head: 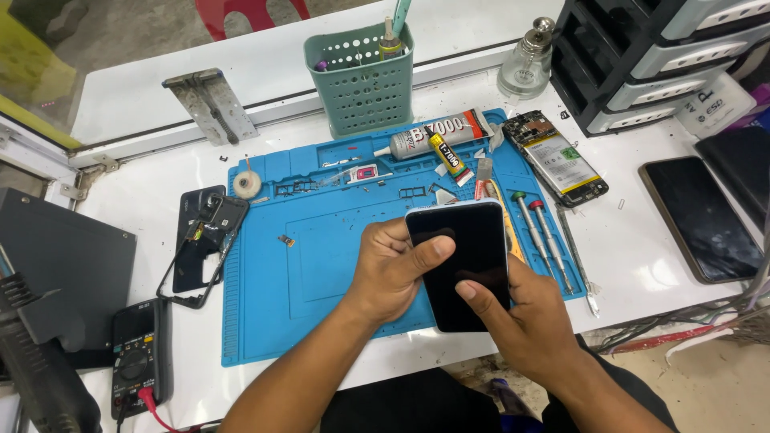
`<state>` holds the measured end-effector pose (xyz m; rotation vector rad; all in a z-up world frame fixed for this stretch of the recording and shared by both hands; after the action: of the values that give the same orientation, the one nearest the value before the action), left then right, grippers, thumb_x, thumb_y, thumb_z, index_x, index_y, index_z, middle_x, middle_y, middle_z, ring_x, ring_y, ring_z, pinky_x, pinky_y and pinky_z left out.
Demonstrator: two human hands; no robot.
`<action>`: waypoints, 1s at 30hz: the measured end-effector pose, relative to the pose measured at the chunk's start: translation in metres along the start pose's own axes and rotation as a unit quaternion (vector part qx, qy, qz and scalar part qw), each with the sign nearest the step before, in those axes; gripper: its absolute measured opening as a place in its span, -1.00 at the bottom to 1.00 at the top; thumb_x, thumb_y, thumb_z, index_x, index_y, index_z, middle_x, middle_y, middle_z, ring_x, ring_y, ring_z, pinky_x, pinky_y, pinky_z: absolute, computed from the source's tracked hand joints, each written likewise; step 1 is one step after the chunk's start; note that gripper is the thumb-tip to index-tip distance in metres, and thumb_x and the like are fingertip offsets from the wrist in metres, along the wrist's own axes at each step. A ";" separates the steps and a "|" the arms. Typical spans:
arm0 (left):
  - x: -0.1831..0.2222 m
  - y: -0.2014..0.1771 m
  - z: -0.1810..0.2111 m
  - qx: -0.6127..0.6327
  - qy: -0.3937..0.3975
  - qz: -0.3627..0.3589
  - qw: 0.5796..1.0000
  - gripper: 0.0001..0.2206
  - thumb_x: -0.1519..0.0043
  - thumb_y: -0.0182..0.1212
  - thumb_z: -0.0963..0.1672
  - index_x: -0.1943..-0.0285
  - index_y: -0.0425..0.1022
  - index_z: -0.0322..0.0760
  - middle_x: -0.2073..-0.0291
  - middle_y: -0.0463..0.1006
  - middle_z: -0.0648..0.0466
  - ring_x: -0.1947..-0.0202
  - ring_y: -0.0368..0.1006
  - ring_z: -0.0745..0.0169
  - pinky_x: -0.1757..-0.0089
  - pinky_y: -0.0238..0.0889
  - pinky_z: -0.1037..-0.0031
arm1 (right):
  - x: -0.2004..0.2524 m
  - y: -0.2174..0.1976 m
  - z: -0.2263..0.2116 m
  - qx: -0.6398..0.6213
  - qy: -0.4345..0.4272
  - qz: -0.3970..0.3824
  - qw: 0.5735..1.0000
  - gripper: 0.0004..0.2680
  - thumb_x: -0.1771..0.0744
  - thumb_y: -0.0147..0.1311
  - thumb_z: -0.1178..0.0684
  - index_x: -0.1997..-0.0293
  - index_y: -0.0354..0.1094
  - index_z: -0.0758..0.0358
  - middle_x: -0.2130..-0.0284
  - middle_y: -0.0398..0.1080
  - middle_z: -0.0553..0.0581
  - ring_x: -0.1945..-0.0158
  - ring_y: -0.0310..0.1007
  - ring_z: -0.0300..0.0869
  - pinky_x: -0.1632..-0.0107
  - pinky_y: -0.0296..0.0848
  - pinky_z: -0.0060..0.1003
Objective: Applying adhesive to a mobile phone frame and attaching a new screen.
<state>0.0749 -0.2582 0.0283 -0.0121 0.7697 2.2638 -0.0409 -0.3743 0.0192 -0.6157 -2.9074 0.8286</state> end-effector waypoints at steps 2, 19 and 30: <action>0.002 0.002 0.007 -0.044 0.007 0.006 0.999 -0.90 -0.20 0.41 -0.14 0.27 0.61 -0.27 0.34 0.64 0.13 0.29 0.57 0.28 0.21 0.51 0.46 | 0.000 0.001 -0.002 -0.035 -0.011 -0.002 0.999 -0.69 -0.31 0.08 -0.18 -0.07 0.47 0.13 0.44 0.54 -0.02 0.41 0.51 -0.25 0.39 0.43 -0.33; 0.014 0.013 0.039 -0.179 0.064 0.001 0.982 -0.73 -0.37 0.16 -0.07 0.34 0.55 -0.32 0.51 0.39 0.31 0.43 0.27 0.50 0.39 0.22 0.59 | -0.011 0.017 0.033 -0.196 -0.039 -0.077 0.977 -0.82 -0.34 0.13 -0.07 0.24 0.45 0.24 0.47 0.38 -0.02 0.36 0.34 -0.25 0.26 0.35 -0.34; 0.014 0.022 0.048 -0.232 0.068 -0.013 0.970 -0.62 -0.35 0.14 -0.05 0.56 0.23 -0.14 0.64 0.09 0.34 0.58 -0.03 0.51 0.51 -0.09 0.58 | -0.013 0.016 0.032 -0.215 -0.032 -0.098 0.971 -0.80 -0.34 0.14 -0.08 0.28 0.44 0.26 0.44 0.41 0.01 0.35 0.39 -0.25 0.27 0.39 -0.35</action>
<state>0.0602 -0.2354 0.0762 -0.3981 0.2877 2.3854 -0.0284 -0.3826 -0.0157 -0.3139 -3.1596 0.1958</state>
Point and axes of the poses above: each hand's wrist, its own x-axis away from the middle knuckle, its own y-axis out of the palm, z = x × y, the point moved 8 cm from there along -x, towards the middle knuckle
